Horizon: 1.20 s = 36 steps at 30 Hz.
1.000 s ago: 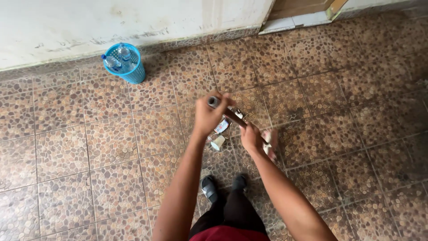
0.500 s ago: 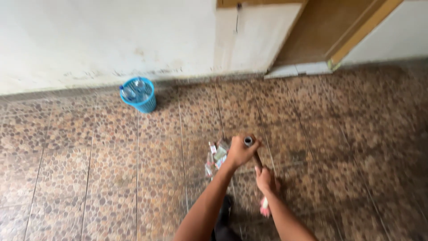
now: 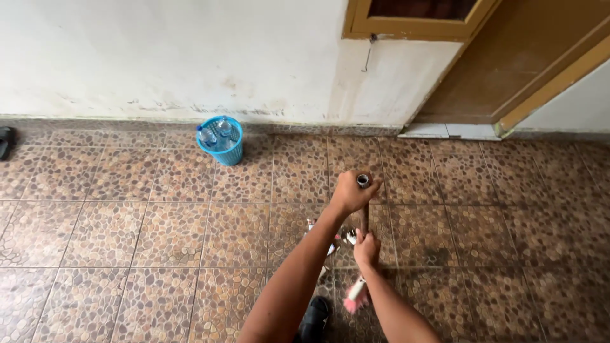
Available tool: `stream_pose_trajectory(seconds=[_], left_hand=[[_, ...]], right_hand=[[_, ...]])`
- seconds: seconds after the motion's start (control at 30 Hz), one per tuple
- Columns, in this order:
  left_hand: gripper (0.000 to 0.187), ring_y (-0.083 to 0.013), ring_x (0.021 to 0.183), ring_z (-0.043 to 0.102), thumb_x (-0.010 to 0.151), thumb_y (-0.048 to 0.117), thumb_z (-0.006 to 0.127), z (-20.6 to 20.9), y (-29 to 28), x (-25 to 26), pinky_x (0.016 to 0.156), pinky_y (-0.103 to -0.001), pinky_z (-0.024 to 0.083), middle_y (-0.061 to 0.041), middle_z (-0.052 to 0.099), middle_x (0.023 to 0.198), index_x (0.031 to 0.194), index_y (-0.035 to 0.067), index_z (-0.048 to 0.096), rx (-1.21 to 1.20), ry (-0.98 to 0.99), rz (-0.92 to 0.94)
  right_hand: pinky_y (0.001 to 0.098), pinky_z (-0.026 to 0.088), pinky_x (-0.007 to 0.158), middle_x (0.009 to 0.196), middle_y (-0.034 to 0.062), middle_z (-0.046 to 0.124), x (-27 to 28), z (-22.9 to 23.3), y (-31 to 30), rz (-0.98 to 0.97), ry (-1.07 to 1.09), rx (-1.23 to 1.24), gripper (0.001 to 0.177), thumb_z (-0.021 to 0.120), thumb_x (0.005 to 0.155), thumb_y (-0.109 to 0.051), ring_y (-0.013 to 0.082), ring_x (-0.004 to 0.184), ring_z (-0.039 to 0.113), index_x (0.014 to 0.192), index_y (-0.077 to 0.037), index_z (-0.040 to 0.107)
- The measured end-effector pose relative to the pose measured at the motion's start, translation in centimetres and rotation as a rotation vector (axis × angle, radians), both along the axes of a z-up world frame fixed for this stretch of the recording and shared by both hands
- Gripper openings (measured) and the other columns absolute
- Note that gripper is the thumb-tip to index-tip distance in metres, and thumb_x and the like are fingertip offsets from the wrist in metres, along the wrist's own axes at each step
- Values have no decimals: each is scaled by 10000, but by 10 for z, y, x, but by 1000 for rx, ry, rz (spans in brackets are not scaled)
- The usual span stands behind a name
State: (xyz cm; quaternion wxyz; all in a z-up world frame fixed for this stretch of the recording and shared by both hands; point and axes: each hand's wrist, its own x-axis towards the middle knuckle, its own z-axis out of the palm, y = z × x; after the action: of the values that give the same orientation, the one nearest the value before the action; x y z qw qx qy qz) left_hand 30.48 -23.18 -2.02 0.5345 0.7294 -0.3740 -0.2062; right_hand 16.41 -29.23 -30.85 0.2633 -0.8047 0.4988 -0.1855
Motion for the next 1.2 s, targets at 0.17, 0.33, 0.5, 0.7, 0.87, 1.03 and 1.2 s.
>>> stream_pose_trajectory(seconds=[0.17, 0.33, 0.5, 0.7, 0.87, 1.03, 1.2], left_hand=[[301, -132, 621, 766, 927, 290, 728, 19, 5, 31, 615, -318, 609, -74, 762, 666, 754, 44, 747, -74, -77, -34], [305, -146, 628, 775, 955, 308, 700, 40, 14, 69, 637, -292, 607, -57, 765, 674, 767, 75, 756, -34, -108, -92], [266, -159, 615, 776, 928, 264, 714, 52, 40, 99, 615, -308, 610, -80, 758, 656, 758, 61, 736, -97, -147, -61], [291, -166, 600, 752, 925, 256, 744, 79, 67, 121, 563, -321, 573, -100, 756, 666, 726, 46, 720, -130, -156, -69], [310, -138, 620, 761, 939, 275, 733, 69, 77, 142, 567, -299, 570, -86, 776, 696, 729, 48, 720, -182, -89, -113], [290, -110, 673, 785, 955, 283, 709, 33, 88, 159, 600, -277, 604, -66, 789, 734, 775, 58, 741, -198, 27, -151], [268, -157, 679, 782, 956, 268, 708, 15, 108, 160, 626, -297, 596, -82, 804, 761, 824, 40, 758, -39, 122, -166]], right_hand=[[584, 524, 767, 845, 278, 701, 53, -1, 7, -10, -59, -35, 463, 649, 976, -448, 500, 847, 676, 878, 3, 685], [596, 519, 769, 859, 296, 700, 108, 30, 25, -39, -112, 6, 439, 656, 956, -443, 519, 869, 669, 936, -7, 694], [586, 528, 766, 860, 297, 703, 144, 7, 30, -11, -149, 40, 440, 673, 946, -434, 515, 856, 673, 951, 5, 702], [550, 549, 739, 838, 283, 708, 149, 44, 37, 70, -142, 18, 460, 688, 949, -434, 483, 833, 697, 886, 21, 694], [555, 545, 698, 839, 269, 709, 134, 89, 54, 68, -52, 32, 391, 676, 945, -408, 482, 806, 691, 964, -18, 696], [556, 540, 685, 836, 257, 705, 114, 97, 82, 81, 40, -1, 375, 665, 966, -393, 477, 809, 687, 966, -19, 685], [545, 547, 704, 817, 231, 710, 108, 36, 107, 19, 136, 92, 355, 655, 979, -388, 442, 796, 709, 937, -40, 708]])
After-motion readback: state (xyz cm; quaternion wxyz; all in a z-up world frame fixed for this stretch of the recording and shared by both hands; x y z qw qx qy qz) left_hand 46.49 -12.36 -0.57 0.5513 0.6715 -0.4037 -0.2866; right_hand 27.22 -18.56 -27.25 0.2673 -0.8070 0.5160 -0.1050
